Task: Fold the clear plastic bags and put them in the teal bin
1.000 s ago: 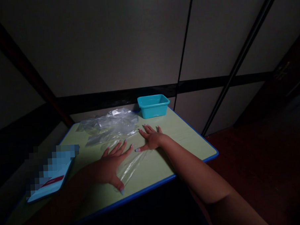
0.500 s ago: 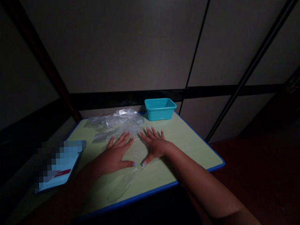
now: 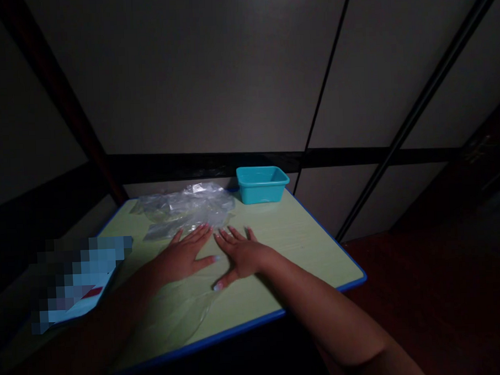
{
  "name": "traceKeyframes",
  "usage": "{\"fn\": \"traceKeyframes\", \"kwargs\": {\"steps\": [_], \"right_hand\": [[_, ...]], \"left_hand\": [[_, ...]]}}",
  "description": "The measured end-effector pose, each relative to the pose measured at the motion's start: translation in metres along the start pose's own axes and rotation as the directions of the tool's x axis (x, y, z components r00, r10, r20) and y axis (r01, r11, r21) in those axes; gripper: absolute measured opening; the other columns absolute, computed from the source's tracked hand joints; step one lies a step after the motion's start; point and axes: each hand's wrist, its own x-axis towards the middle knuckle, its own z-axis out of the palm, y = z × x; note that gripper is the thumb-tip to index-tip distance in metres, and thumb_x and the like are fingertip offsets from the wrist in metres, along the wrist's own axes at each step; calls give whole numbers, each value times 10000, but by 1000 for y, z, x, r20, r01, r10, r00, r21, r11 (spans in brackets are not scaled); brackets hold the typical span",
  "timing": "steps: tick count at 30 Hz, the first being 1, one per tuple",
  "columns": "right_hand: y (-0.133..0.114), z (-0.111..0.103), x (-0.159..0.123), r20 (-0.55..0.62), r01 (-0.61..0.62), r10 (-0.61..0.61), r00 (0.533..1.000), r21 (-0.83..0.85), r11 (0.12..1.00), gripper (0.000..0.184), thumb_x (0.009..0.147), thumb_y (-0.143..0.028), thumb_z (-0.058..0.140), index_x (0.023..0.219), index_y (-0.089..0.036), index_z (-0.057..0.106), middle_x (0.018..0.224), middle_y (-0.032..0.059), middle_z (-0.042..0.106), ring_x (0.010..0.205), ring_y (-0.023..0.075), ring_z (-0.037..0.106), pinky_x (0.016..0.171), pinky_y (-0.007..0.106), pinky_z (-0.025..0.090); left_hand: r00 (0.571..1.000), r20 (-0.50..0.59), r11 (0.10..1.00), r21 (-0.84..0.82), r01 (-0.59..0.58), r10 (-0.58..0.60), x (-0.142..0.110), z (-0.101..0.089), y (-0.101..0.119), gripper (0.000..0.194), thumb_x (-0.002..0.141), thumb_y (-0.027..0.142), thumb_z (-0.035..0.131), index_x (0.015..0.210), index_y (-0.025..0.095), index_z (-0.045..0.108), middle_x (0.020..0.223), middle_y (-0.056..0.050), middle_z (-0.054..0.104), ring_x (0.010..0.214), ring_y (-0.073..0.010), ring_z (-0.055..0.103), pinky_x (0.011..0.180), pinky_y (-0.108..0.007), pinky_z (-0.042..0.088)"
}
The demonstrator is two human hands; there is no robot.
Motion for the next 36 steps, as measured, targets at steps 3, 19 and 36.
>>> {"fn": "traceKeyframes", "kwargs": {"steps": [3, 19, 36], "right_hand": [[12, -7, -5, 44, -113, 113, 993, -5, 994, 1163, 574, -750, 564, 1433, -276, -62, 1488, 89, -130, 1328, 362, -162, 998, 621, -77], [28, -2, 4, -221, -282, 264, 939, -54, 958, 649, 904, -493, 164, 1450, -171, 21, 1500, 61, -47, 1374, 214, -59, 1035, 580, -31], [23, 6, 8, -159, -307, 293, 943, -71, 949, 711, 875, -596, 135, 1449, -201, -2, 1500, 63, -53, 1375, 219, -48, 1046, 565, 61]], "left_hand": [[999, 37, 1000, -1, 26, -26, 0, 0, -2, 903, 734, 755, 315, 1437, 216, 140, 1498, -86, 95, 1372, -281, 105, 1073, -530, 27], [982, -31, 983, 15, -184, 185, -7, -14, 17, 863, 778, 726, 279, 1428, 167, 177, 1499, -80, 94, 1381, -232, 61, 1087, -483, -44], [993, 80, 993, -86, -84, 91, -7, -7, 10, 861, 761, 741, 291, 1435, 230, 127, 1500, -86, 77, 1378, -254, 72, 1067, -534, 40]]}}
